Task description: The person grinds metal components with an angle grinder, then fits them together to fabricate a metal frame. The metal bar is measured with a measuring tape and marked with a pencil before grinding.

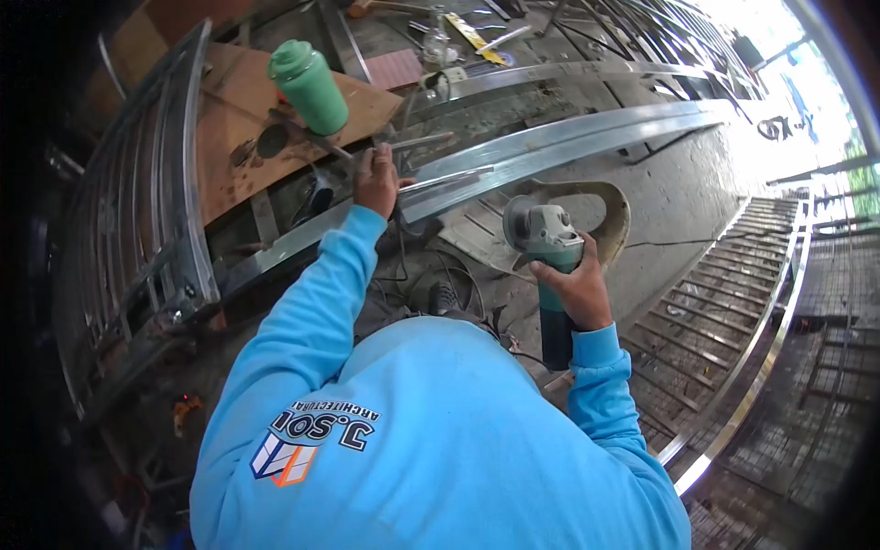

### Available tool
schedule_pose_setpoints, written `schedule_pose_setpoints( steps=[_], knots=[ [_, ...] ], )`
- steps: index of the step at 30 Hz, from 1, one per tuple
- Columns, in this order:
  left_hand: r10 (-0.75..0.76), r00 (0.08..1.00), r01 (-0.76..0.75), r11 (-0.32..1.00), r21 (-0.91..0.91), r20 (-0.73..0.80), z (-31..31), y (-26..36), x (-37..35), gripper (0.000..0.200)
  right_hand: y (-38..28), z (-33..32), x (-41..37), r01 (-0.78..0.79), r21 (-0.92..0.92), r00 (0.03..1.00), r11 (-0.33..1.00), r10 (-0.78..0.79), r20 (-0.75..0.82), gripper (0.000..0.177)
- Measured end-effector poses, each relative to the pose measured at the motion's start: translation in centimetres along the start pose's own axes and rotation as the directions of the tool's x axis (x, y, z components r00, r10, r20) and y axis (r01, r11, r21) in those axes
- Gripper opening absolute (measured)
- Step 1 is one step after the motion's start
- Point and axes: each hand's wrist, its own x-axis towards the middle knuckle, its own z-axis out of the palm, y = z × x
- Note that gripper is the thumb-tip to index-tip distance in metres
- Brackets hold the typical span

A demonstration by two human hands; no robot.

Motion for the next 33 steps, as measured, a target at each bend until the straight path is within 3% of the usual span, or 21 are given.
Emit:
schedule_pose_setpoints(
  steps=[2, 5, 6, 9, 11, 13, 16, 19, 25, 33],
  knots=[
    [0.047, 0.999, -0.048, 0.999, -0.016, -0.008, 2.8, -2.4, 1.5, 0.033, 1.8, -0.8, 0.7, 0.004, -0.025, 0.999, 1.000, -0.005, -0.042, 0.086],
    [-0.051, 0.998, 0.050, 0.996, 0.081, 0.020, 3.2, -4.2, 2.6, 0.032, 3.0, -1.4, 1.2, 0.009, -0.028, 0.996, 1.000, -0.011, -0.091, 0.088],
    [-0.034, 0.995, 0.019, 0.986, 0.165, 0.089, 2.5, -4.4, 3.1, 0.034, 3.3, -1.6, 1.6, 0.030, -0.070, 0.994, 0.997, -0.037, -0.100, 0.088],
    [-0.146, 0.988, 0.130, 0.959, 0.252, 0.046, 2.1, -5.7, 4.0, 0.037, 3.7, -1.5, 2.4, 0.047, -0.197, 0.992, 0.979, -0.068, -0.102, 0.090],
    [0.041, 0.998, -0.007, 0.850, 0.527, -0.053, 3.2, -6.2, 4.5, 0.045, 2.8, -1.3, 3.5, 0.047, -0.287, 0.994, 0.957, -0.072, -0.077, 0.090],
    [0.269, 0.959, -0.112, 0.643, 0.758, -0.087, 3.8, -6.4, 5.1, 0.048, 1.7, -0.6, 5.0, 0.026, -0.341, 0.998, 0.940, -0.044, -0.046, 0.093],
    [0.307, 0.948, -0.148, 0.652, 0.744, -0.080, 3.8, -6.7, 5.1, 0.049, 1.0, 0.7, 8.1, -0.004, -0.429, 1.000, 0.903, 0.009, 0.010, 0.095],
    [0.389, 0.921, -0.242, 0.622, 0.744, -0.026, 3.2, -7.8, 5.7, 0.047, -0.3, 1.6, 11.3, 0.053, -0.494, 0.998, 0.868, -0.039, 0.040, 0.095],
    [0.391, 0.920, -0.278, 0.662, 0.696, -0.004, 3.0, -7.8, 5.9, 0.044, -1.5, 2.0, 16.2, 0.059, -0.629, 0.997, 0.776, -0.017, 0.072, 0.095],
    [0.192, 0.980, -0.189, 0.802, 0.566, 0.056, 2.1, -6.8, 6.0, 0.041, -3.6, 5.7, 16.5, 0.247, -0.624, 0.947, 0.741, -0.047, 0.319, 0.103]
  ],
)
